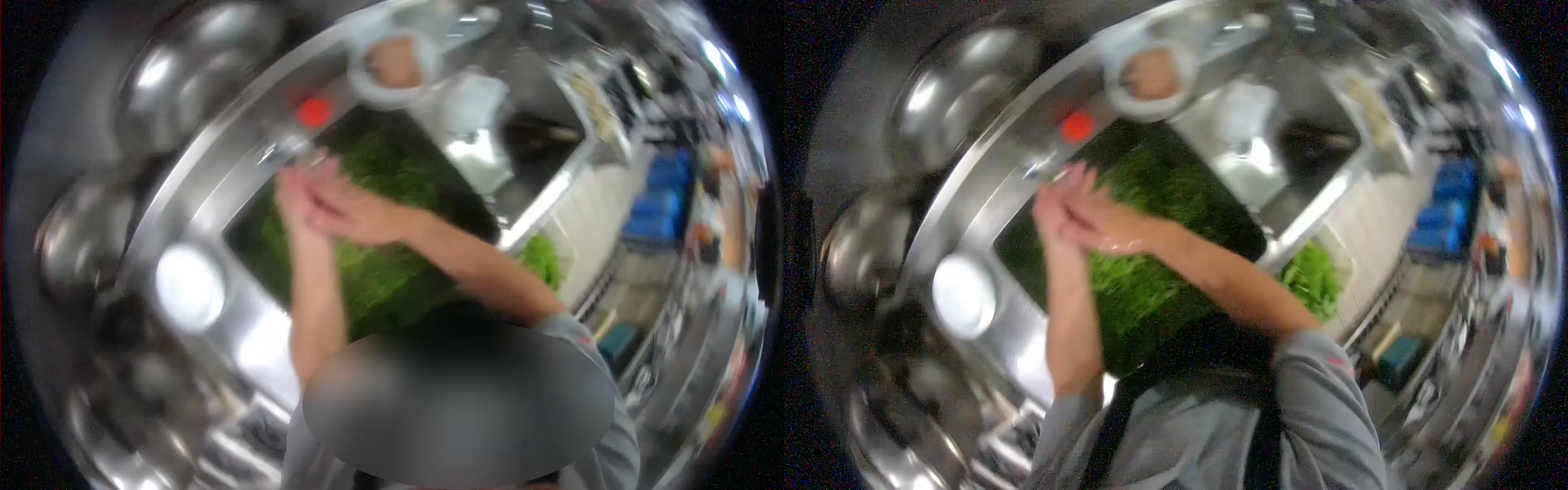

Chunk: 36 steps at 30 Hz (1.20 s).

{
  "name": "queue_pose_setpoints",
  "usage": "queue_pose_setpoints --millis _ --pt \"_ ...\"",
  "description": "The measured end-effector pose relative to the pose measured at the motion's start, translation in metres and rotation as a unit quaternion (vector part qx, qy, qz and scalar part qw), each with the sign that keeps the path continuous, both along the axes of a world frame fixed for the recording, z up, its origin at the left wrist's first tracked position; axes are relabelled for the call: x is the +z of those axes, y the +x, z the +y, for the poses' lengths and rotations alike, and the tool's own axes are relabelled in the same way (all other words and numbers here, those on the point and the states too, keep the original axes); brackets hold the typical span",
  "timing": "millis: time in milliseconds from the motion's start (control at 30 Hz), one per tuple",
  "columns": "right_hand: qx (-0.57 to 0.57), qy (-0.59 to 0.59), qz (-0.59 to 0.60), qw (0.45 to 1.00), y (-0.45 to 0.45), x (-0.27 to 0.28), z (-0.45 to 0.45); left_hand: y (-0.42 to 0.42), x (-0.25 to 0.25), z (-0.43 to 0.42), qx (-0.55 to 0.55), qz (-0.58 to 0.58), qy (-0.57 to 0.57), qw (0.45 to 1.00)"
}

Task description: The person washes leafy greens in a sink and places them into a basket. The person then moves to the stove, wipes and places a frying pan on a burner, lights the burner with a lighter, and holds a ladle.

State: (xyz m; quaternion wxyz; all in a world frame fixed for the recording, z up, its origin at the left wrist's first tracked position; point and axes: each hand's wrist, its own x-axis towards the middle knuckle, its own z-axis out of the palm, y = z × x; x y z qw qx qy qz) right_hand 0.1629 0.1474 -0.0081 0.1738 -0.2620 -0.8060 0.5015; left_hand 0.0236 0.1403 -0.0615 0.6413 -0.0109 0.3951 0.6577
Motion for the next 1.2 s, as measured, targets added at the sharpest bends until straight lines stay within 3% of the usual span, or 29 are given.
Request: queue_pose_setpoints --millis 33,67,100,133,167,200,267,300,333,400,433,500,600,667,700,733,767,800,833,867,900,933,1000,1033,1100,1200 --pt "-0.005 -0.039 -0.015 0.999 0.016 -0.002 -0.005 0.008 0.008 0.004 -0.06 0.22 0.003 0.974" --pt "-0.006 -0.079 -0.021 0.997 0.032 -0.008 -0.011 -0.005 -0.006 -0.006 -0.05 0.084 0.09 0.991" --pt "-0.006 -0.055 -0.13 0.99 0.051 -0.01 -0.02 0.003 0.026 -0.012 -0.021 0.065 0.106 0.992" --pt "0.0 -0.038 -0.235 0.971 0.07 -0.013 -0.025 -0.007 0.023 -0.018 -0.044 0.196 0.082 0.976" --pt "-0.029 -0.032 -0.239 0.97 0.092 -0.024 -0.025 0.003 0.056 -0.02 0.046 0.277 -0.042 0.959" --pt "0.013 -0.016 -0.301 0.953 0.113 -0.04 -0.027 -0.014 0.034 -0.021 0.077 0.416 -0.03 0.905" --pt "0.039 -0.003 -0.358 0.933 0.152 -0.072 -0.037 -0.047 0.003 -0.014 0.066 0.46 -0.105 0.879" --pt "-0.001 -0.031 -0.31 0.95 0.174 -0.087 -0.042 -0.035 0.028 -0.008 0.007 0.477 -0.154 0.865" --pt "-0.04 -0.056 -0.26 0.963 0.195 -0.089 -0.048 -0.041 0.018 0.0 0.001 0.478 -0.139 0.867" --pt "-0.131 -0.036 -0.242 0.961 0.236 -0.06 -0.066 -0.087 -0.034 0.016 -0.043 0.224 -0.084 0.97" --pt "-0.206 -0.024 -0.223 0.952 0.256 -0.04 -0.079 -0.103 -0.054 0.023 -0.055 0.226 -0.072 0.97" --pt "-0.321 -0.092 -0.222 0.916 0.293 0.002 -0.105 -0.129 -0.078 0.036 -0.101 0.119 -0.027 0.987" --pt "-0.485 -0.122 -0.212 0.839 0.354 0.008 -0.161 -0.139 -0.072 0.035 -0.121 0.079 0.023 0.989" --pt "-0.597 -0.217 -0.184 0.75 0.39 0.023 -0.202 -0.159 -0.084 0.039 -0.214 0.216 0.112 0.946" --pt "-0.631 -0.18 -0.185 0.731 0.413 0.008 -0.231 -0.155 -0.084 0.04 -0.224 0.214 0.118 0.944" --pt "-0.686 -0.143 -0.134 0.701 0.435 -0.022 -0.266 -0.151 -0.08 0.039 -0.216 0.341 0.081 0.911" --pt "-0.751 -0.156 -0.078 0.636 0.438 -0.015 -0.292 -0.145 -0.074 0.039 -0.202 0.462 0.044 0.862" --pt "-0.784 -0.166 -0.032 0.597 0.455 -0.04 -0.326 -0.142 -0.07 0.041 -0.209 0.462 0.05 0.861" --pt "-0.813 -0.174 0.013 0.556 0.47 -0.066 -0.359 -0.139 -0.067 0.044 -0.211 0.686 0.053 0.695" --pt "-0.837 -0.186 0.038 0.513 0.47 -0.06 -0.38 -0.132 -0.065 0.047 -0.192 0.857 0.055 0.475" --pt "-0.859 -0.198 0.064 0.468 0.467 -0.056 -0.4 -0.12 -0.064 0.048 -0.173 0.878 -0.018 0.447" --pt "-0.862 -0.195 0.066 0.463 0.466 -0.058 -0.418 -0.095 -0.045 0.041 -0.175 0.877 -0.011 0.447" --pt "-0.88 -0.233 0.078 0.408 0.465 -0.065 -0.447 -0.043 0.01 0.024 -0.205 0.876 -0.172 0.402" --pt "-0.882 -0.231 0.08 0.404 0.462 -0.067 -0.455 -0.053 -0.001 0.028 -0.205 0.877 -0.167 0.402" --pt "-0.854 -0.271 0.013 0.445 0.458 -0.07 -0.467 -0.098 -0.04 0.041 -0.203 0.917 -0.109 0.326" --pt "-0.794 -0.276 -0.095 0.534 0.466 -0.088 -0.482 -0.108 -0.063 0.042 -0.115 0.941 0.008 0.319"
